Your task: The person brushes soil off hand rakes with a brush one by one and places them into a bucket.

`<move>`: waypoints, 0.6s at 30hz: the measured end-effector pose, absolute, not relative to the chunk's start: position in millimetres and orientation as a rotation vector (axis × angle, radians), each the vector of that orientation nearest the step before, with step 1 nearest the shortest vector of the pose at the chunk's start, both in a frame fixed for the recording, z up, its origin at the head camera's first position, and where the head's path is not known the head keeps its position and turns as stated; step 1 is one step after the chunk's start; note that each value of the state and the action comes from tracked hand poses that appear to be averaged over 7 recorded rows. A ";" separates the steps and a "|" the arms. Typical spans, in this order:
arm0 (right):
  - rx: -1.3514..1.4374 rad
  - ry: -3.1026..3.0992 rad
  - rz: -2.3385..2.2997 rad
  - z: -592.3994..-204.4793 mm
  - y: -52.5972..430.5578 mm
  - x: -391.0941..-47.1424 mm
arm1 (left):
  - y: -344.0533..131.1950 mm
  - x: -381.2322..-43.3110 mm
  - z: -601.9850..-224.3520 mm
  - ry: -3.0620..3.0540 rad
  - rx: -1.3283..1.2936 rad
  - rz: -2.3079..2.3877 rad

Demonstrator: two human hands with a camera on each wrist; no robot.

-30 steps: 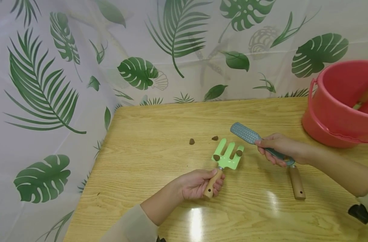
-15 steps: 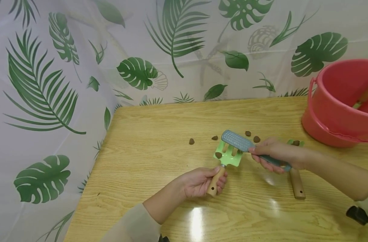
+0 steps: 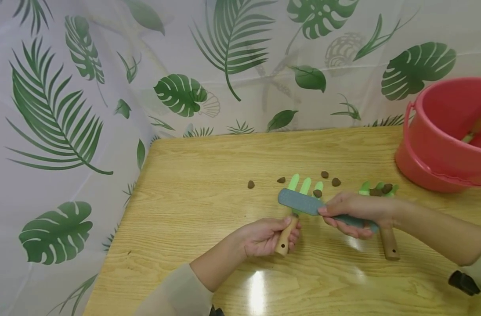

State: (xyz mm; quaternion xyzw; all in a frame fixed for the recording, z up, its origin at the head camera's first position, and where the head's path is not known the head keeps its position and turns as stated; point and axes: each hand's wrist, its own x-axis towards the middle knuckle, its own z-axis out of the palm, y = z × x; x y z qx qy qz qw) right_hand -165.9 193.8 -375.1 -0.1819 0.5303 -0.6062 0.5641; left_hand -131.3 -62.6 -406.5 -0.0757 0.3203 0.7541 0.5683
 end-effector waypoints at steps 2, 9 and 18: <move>-0.439 1.233 -1.423 -376.0 191.2 -164.4 | -61.7 -130.9 -406.7 0.763 -0.180 1.775; -0.425 1.218 -1.411 -379.6 187.5 -161.9 | -58.5 -128.9 -406.6 0.741 -0.174 1.777; -0.402 1.327 -1.405 -381.3 191.8 -162.6 | -60.3 -126.1 -404.8 0.708 -0.160 1.764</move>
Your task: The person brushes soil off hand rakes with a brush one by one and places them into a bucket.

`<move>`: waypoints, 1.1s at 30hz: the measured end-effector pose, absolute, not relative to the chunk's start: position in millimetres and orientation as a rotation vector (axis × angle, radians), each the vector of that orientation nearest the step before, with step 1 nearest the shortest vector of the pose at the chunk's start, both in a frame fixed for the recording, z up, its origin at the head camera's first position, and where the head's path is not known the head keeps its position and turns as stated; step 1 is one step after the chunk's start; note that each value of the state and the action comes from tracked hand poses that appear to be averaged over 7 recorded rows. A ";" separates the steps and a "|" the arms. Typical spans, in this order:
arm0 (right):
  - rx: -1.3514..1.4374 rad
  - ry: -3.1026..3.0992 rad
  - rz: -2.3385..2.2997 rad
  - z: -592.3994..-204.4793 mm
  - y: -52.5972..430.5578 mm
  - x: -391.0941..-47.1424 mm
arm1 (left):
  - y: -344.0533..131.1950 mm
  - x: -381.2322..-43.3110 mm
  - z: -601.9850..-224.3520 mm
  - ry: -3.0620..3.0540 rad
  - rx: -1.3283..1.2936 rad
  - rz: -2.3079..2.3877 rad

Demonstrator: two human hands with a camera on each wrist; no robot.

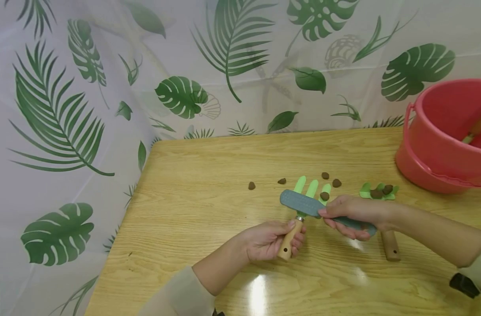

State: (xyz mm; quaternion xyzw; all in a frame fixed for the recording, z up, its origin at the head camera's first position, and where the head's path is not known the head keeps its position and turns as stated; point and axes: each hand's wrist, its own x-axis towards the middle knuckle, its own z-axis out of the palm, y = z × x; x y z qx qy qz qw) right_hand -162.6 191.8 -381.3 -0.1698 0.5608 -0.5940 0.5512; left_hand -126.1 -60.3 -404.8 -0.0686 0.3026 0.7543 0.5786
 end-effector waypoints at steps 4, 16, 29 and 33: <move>-0.466 1.409 -1.390 -382.8 195.7 -164.8 | -61.2 -125.7 -405.6 0.695 -0.165 1.771; -0.454 1.576 -1.322 -385.5 202.0 -175.6 | -64.8 -124.1 -409.0 0.687 -0.172 1.774; -0.275 1.738 -1.313 -388.4 216.3 -189.9 | -71.7 -120.2 -416.1 0.661 -0.249 1.781; -0.233 1.770 -1.321 -388.6 220.6 -193.0 | -72.3 -120.0 -415.9 0.662 -0.249 1.776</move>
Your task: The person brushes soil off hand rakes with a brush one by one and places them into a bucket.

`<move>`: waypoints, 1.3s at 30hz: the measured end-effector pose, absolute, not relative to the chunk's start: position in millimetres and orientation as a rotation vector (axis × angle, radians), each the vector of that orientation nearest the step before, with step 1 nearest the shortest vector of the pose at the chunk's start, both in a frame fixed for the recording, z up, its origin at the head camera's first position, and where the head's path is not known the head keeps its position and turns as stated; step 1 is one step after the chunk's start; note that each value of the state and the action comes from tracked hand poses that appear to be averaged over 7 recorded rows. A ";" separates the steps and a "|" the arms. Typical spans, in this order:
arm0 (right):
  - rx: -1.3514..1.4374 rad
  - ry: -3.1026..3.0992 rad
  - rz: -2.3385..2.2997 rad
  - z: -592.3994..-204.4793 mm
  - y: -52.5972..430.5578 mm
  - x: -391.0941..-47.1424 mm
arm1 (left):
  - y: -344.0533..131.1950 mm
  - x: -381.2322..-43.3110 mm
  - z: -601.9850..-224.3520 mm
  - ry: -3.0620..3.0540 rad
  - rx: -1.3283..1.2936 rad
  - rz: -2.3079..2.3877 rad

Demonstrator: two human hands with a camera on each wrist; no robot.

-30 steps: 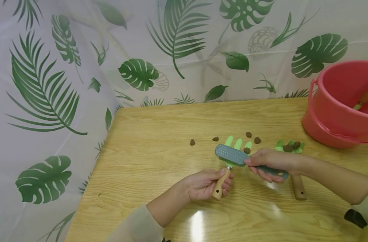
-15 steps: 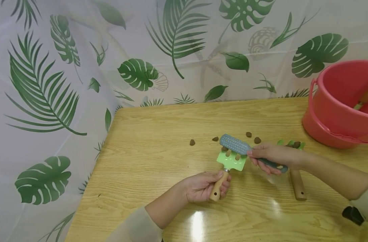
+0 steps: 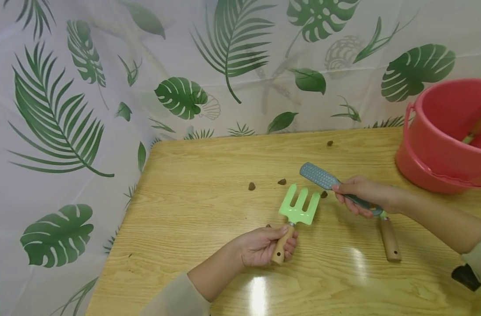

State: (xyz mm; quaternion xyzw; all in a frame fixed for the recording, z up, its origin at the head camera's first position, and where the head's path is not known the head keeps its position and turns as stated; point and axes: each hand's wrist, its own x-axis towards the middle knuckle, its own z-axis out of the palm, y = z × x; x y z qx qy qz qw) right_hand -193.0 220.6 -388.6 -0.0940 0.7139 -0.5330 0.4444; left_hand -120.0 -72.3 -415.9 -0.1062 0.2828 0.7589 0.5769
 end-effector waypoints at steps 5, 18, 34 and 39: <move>-0.234 1.769 -1.332 -386.1 223.7 -194.4 | -71.6 -119.7 -415.0 0.675 -0.247 1.771; -0.247 1.720 -1.356 -383.0 222.7 -192.3 | -71.2 -120.4 -415.5 0.662 -0.241 1.776; -0.394 1.363 -1.433 -383.5 197.4 -166.1 | -68.9 -123.8 -411.5 0.707 -0.204 1.774; -0.427 1.299 -1.429 -386.0 190.1 -157.1 | -67.2 -123.3 -410.2 0.720 -0.180 1.770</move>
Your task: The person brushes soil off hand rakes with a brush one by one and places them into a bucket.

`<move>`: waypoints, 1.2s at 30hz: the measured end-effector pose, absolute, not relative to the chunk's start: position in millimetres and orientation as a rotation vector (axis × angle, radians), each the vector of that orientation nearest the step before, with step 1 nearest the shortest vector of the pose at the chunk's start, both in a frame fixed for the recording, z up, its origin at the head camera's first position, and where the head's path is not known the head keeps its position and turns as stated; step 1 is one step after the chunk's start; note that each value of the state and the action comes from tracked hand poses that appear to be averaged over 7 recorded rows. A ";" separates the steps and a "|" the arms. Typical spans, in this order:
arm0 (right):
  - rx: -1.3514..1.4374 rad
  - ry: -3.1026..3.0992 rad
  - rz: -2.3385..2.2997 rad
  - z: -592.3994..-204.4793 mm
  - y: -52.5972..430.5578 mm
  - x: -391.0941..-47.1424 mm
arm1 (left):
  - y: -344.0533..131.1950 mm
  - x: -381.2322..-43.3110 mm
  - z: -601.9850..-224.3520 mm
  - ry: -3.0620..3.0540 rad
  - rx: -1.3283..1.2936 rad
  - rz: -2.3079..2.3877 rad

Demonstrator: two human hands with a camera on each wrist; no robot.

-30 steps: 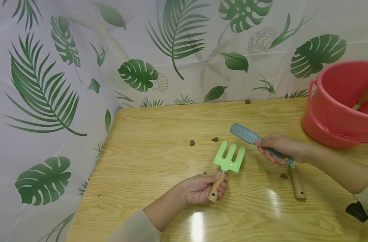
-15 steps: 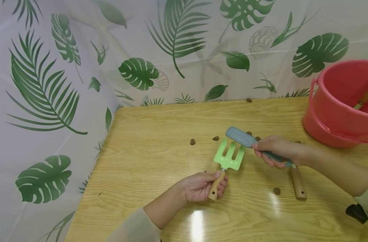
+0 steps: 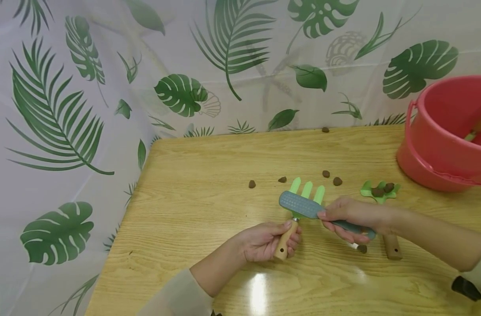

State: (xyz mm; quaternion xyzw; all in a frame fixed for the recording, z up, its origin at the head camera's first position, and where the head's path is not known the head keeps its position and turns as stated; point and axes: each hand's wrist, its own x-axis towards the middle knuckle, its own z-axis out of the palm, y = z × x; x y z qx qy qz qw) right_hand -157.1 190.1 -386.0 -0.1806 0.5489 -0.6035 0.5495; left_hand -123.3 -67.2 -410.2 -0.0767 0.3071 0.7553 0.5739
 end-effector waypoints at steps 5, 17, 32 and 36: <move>-0.422 1.318 -1.422 -390.8 189.1 -153.6 | -67.4 -122.6 -409.0 0.720 -0.167 1.762; -0.404 1.352 -1.397 -392.9 190.6 -160.3 | -70.1 -125.3 -410.3 0.688 -0.157 1.767; -0.351 1.485 -1.366 -395.3 202.3 -171.5 | -70.9 -122.8 -413.3 0.692 -0.167 1.754; -0.292 1.573 -1.345 -395.4 210.8 -179.9 | -70.8 -122.2 -413.9 0.665 -0.172 1.751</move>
